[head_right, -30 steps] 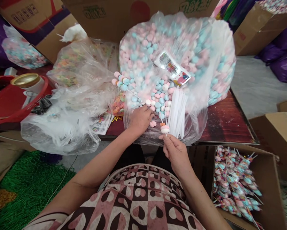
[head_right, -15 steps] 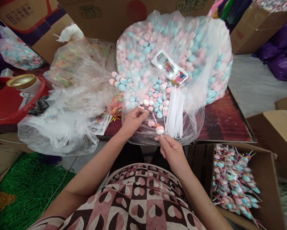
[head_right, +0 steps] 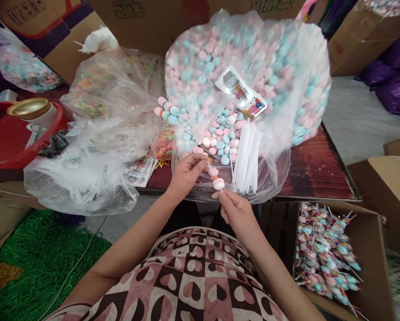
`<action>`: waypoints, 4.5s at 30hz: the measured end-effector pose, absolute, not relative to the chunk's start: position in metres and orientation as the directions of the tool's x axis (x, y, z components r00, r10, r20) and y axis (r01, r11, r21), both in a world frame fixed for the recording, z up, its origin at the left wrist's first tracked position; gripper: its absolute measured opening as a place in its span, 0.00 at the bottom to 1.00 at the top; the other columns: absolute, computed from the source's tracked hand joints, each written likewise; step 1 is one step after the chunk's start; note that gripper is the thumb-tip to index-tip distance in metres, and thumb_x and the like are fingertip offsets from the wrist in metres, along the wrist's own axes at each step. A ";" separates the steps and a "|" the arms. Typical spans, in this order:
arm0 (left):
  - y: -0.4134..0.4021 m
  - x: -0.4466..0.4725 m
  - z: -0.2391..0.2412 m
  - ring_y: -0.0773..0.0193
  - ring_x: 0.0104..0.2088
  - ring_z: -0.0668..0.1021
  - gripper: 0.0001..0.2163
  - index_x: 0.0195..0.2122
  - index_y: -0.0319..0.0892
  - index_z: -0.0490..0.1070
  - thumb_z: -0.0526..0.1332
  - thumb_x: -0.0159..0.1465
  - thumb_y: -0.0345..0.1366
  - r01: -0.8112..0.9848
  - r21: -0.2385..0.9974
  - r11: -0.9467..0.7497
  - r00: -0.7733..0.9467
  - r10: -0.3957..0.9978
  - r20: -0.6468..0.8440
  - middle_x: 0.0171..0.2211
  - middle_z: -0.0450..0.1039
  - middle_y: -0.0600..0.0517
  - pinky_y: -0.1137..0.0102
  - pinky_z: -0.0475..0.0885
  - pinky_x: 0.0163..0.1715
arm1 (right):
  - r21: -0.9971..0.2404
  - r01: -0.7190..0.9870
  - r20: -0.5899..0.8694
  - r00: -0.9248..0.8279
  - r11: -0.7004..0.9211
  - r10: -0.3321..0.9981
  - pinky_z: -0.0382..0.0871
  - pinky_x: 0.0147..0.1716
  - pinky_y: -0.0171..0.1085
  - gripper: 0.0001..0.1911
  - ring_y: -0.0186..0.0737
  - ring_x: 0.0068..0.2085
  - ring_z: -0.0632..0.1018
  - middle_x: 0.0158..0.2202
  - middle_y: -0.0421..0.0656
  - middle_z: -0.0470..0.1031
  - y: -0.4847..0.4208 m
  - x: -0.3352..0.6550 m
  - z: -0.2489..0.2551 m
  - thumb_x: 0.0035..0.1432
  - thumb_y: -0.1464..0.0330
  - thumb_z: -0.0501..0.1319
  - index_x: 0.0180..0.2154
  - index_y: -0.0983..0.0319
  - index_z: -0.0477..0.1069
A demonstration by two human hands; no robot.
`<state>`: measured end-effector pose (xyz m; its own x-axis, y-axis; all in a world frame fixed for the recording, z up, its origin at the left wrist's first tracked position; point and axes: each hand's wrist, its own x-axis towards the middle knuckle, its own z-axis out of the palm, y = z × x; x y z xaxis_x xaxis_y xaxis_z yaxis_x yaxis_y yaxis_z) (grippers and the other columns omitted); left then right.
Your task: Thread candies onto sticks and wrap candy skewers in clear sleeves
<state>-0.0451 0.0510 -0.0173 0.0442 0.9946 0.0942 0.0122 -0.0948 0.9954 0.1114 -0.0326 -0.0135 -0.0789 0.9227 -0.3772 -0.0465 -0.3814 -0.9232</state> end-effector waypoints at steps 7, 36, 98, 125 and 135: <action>0.047 -0.052 -0.013 0.64 0.39 0.79 0.10 0.41 0.41 0.74 0.53 0.69 0.36 0.587 0.631 -0.507 0.182 0.842 0.508 0.38 0.80 0.49 0.70 0.71 0.42 | -0.864 -0.184 -0.460 -0.090 -0.469 0.883 0.40 0.16 0.32 0.19 0.25 0.14 0.51 0.11 0.29 0.53 -0.033 0.110 -0.003 0.54 0.55 0.63 0.36 0.65 0.74; 0.044 -0.042 -0.017 0.68 0.35 0.77 0.04 0.36 0.42 0.74 0.60 0.64 0.33 0.281 0.937 -0.208 -0.004 0.976 0.218 0.34 0.78 0.54 0.73 0.70 0.39 | -0.890 -0.143 -0.424 -0.087 -0.432 0.902 0.43 0.17 0.31 0.18 0.26 0.15 0.52 0.12 0.30 0.54 -0.039 0.100 -0.001 0.58 0.55 0.61 0.36 0.64 0.75; 0.027 -0.030 -0.007 0.65 0.38 0.76 0.10 0.42 0.41 0.71 0.58 0.59 0.28 0.183 0.963 -0.199 0.306 0.942 0.136 0.38 0.74 0.50 0.70 0.72 0.41 | -0.946 -0.140 -0.306 0.096 -0.291 0.947 0.41 0.16 0.31 0.21 0.27 0.18 0.50 0.17 0.30 0.52 -0.006 0.108 -0.013 0.51 0.55 0.68 0.41 0.62 0.75; 0.039 -0.029 -0.005 0.68 0.29 0.78 0.18 0.38 0.38 0.74 0.73 0.48 0.39 -0.559 0.745 0.364 0.165 0.929 -0.330 0.31 0.78 0.52 0.69 0.73 0.35 | -0.932 0.204 -0.335 -0.164 -0.300 0.928 0.50 0.19 0.34 0.21 0.30 0.16 0.58 0.13 0.32 0.59 -0.054 0.131 0.013 0.65 0.57 0.54 0.47 0.65 0.74; 0.040 -0.030 -0.011 0.65 0.31 0.79 0.19 0.39 0.40 0.76 0.74 0.48 0.41 -0.572 0.760 0.308 0.104 0.947 -0.305 0.32 0.78 0.52 0.69 0.73 0.36 | -0.897 0.277 -0.390 -0.133 -0.344 0.911 0.52 0.21 0.34 0.23 0.30 0.16 0.59 0.13 0.31 0.58 -0.049 0.124 0.012 0.63 0.56 0.53 0.46 0.67 0.74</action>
